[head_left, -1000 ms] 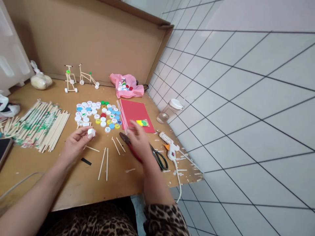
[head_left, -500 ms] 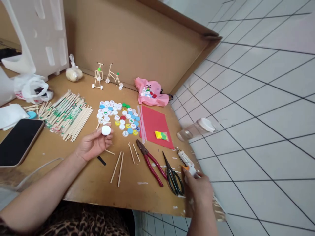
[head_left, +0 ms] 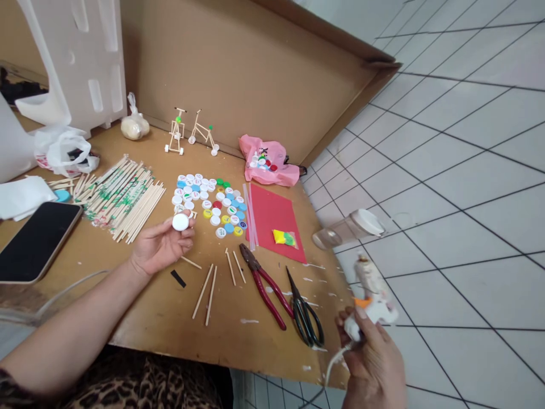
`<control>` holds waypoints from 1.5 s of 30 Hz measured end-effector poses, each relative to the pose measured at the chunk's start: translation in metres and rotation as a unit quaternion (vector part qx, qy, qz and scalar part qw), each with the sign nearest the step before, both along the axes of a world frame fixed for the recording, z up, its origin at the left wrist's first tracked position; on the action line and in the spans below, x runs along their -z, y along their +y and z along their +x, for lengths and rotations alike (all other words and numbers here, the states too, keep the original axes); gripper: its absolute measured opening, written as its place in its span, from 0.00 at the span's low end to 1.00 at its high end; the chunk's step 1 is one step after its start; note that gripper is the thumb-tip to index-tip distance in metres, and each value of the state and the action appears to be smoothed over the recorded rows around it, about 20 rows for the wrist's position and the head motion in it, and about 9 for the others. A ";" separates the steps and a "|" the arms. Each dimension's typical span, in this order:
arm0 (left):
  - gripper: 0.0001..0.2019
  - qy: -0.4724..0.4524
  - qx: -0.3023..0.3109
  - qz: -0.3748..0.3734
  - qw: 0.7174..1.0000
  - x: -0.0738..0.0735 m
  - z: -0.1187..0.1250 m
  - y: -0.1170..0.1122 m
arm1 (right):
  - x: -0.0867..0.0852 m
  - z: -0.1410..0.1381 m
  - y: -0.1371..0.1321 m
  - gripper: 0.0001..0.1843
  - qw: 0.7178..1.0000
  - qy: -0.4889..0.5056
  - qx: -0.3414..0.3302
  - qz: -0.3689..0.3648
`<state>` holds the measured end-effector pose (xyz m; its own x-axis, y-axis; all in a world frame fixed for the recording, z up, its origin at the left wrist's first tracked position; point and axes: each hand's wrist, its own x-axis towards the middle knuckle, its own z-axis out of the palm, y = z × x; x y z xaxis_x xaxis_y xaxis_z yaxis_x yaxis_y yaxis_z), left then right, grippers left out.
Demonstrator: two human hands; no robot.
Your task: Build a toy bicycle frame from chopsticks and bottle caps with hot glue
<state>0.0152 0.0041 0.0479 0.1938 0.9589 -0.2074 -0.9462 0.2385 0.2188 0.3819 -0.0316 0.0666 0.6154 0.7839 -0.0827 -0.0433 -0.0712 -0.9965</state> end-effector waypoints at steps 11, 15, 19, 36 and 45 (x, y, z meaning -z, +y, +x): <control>0.09 0.055 -0.001 0.024 0.998 0.005 -0.002 0.004 | -0.007 -0.117 -0.004 0.18 0.938 -0.020 -0.346 -0.017; 0.08 0.053 -0.005 0.017 0.998 0.004 -0.001 0.004 | -0.009 -0.145 -0.007 0.14 0.894 -0.133 -0.426 0.049; 0.10 0.039 -0.019 -0.001 0.999 0.001 0.001 0.003 | -0.008 -0.156 -0.010 0.13 0.867 -0.220 -0.433 0.107; 0.12 0.045 -0.023 -0.007 0.999 -0.001 0.002 0.004 | -0.003 -0.166 -0.006 0.14 0.836 -0.276 -0.459 0.121; 0.18 0.078 -0.004 0.020 0.997 0.006 0.000 0.004 | -0.004 -0.168 -0.006 0.13 0.845 -0.265 -0.452 0.107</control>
